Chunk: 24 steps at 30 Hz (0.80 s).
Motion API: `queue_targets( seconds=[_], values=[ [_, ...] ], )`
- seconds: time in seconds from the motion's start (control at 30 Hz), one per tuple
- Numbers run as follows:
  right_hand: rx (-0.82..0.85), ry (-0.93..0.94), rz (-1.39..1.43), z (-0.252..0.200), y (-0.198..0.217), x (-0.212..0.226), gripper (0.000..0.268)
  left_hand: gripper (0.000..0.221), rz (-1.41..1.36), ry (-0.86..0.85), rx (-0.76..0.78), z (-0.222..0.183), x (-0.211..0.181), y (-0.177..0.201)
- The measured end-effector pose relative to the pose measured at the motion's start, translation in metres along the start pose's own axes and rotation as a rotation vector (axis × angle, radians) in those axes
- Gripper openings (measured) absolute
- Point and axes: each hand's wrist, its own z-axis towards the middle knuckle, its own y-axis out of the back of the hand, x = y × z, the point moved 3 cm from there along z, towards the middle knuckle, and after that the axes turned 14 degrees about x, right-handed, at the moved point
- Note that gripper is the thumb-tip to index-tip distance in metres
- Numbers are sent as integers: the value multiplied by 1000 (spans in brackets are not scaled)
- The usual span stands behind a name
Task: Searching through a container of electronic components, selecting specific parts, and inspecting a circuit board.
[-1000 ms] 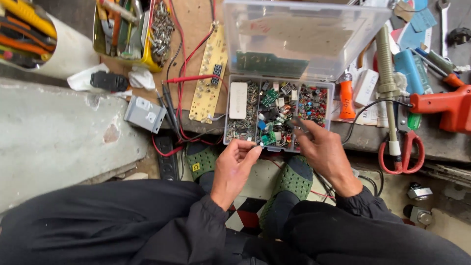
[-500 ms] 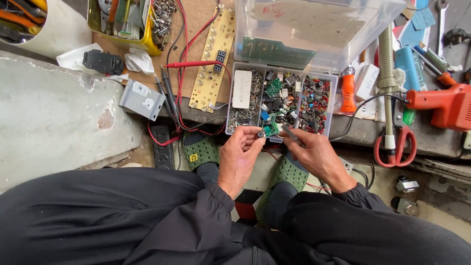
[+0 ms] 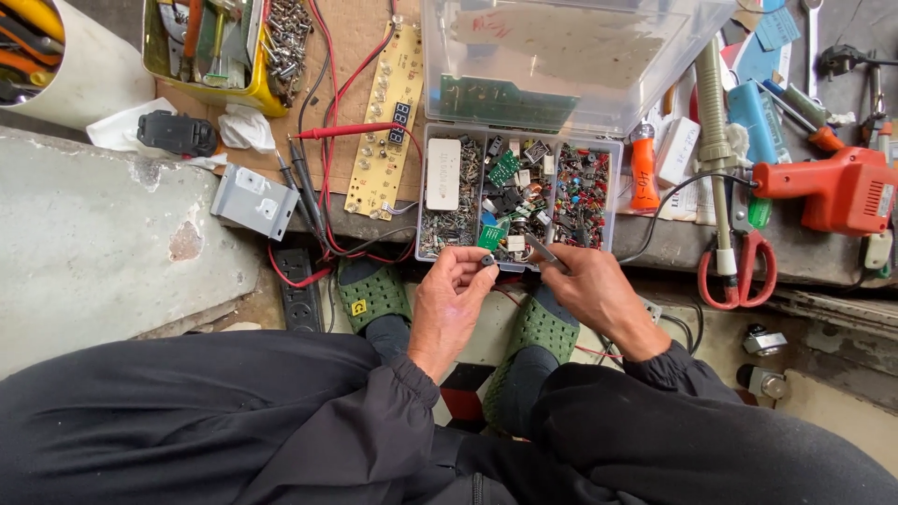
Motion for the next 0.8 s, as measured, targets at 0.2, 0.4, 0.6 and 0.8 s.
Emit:
queue_targets(
  seconds=[0.2,0.4,0.6,0.8],
  values=[
    [-70,-42,17,-3,4,13,27,28,43,39,19,-3,-2,1],
    [-77,-18,-89,2,-1,8,24,35,-55,44,-49,-2,0,4],
    [-38,-24,-409,14,1,14,21,40,-187,-8,-195,1,-2,20],
    [-40,44,-724,28,-3,15,15,42,-216,-17,-207,1,3,20]
  ],
)
